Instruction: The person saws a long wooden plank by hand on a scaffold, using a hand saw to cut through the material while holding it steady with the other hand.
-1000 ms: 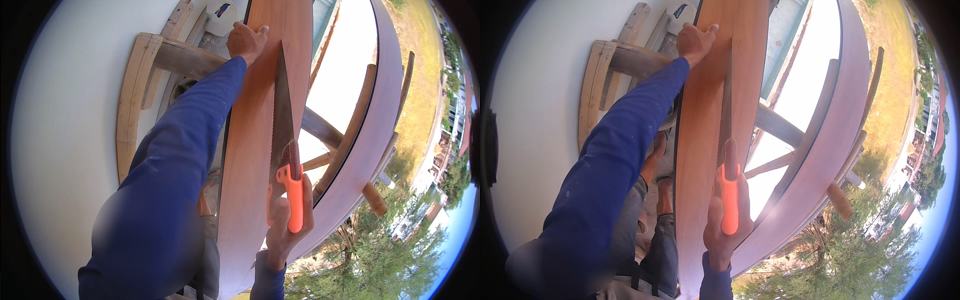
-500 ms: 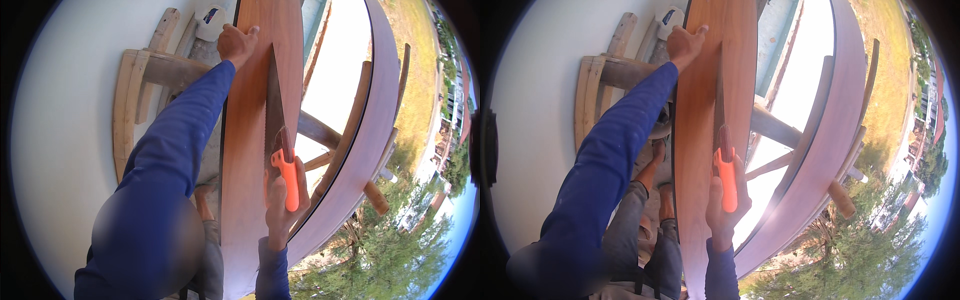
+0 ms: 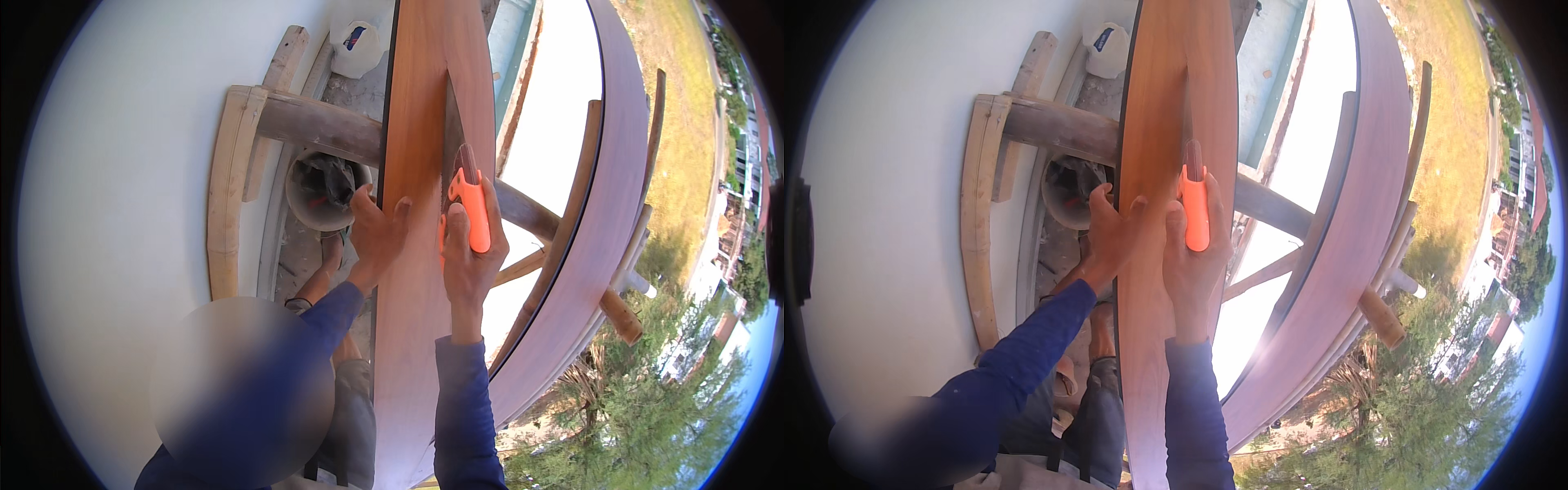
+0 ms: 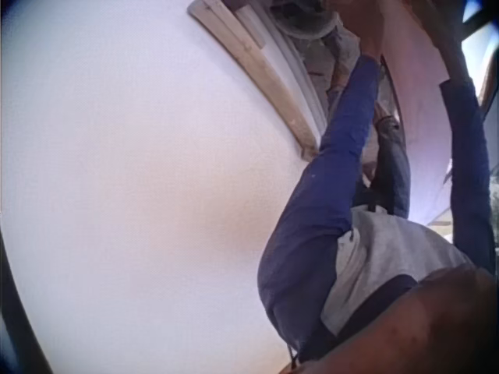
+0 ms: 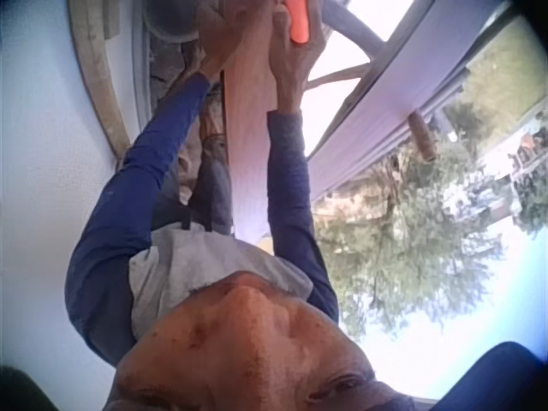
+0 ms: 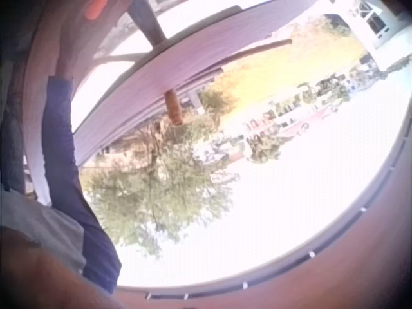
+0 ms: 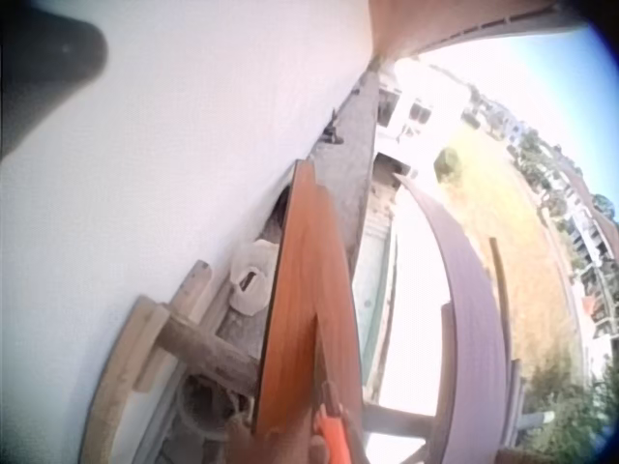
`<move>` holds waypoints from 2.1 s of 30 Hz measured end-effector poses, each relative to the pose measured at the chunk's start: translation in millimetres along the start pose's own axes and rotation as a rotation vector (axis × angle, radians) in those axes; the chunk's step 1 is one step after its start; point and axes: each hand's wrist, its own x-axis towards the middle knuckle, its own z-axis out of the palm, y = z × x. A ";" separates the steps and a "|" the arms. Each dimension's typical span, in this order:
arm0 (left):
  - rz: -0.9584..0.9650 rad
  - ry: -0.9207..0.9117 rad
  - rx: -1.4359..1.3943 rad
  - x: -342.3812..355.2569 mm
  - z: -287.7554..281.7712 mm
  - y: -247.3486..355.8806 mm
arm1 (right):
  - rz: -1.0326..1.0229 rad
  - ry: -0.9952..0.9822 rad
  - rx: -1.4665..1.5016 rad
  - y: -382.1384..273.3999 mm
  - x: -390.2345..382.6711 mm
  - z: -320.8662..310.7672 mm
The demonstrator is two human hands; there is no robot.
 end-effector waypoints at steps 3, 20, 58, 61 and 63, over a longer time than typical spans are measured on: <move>-0.186 -0.113 -0.246 -19.3 -1.9 -7.1 | 0.079 -0.051 -0.021 -11.8 10.1 -7.0; 0.061 -0.025 -0.099 45.3 18.9 11.4 | 0.134 0.013 -0.118 -79.0 -155.7 -87.3; 0.758 -0.892 0.622 -236.1 -45.5 14.8 | -0.315 0.927 0.218 -190.2 -435.1 -200.0; 0.762 -0.969 0.657 -257.9 -50.0 9.6 | -0.316 0.950 0.222 -194.6 -463.4 -208.9; 0.754 -1.010 0.678 -272.3 -50.3 6.7 | -0.320 0.955 0.228 -198.2 -478.4 -212.6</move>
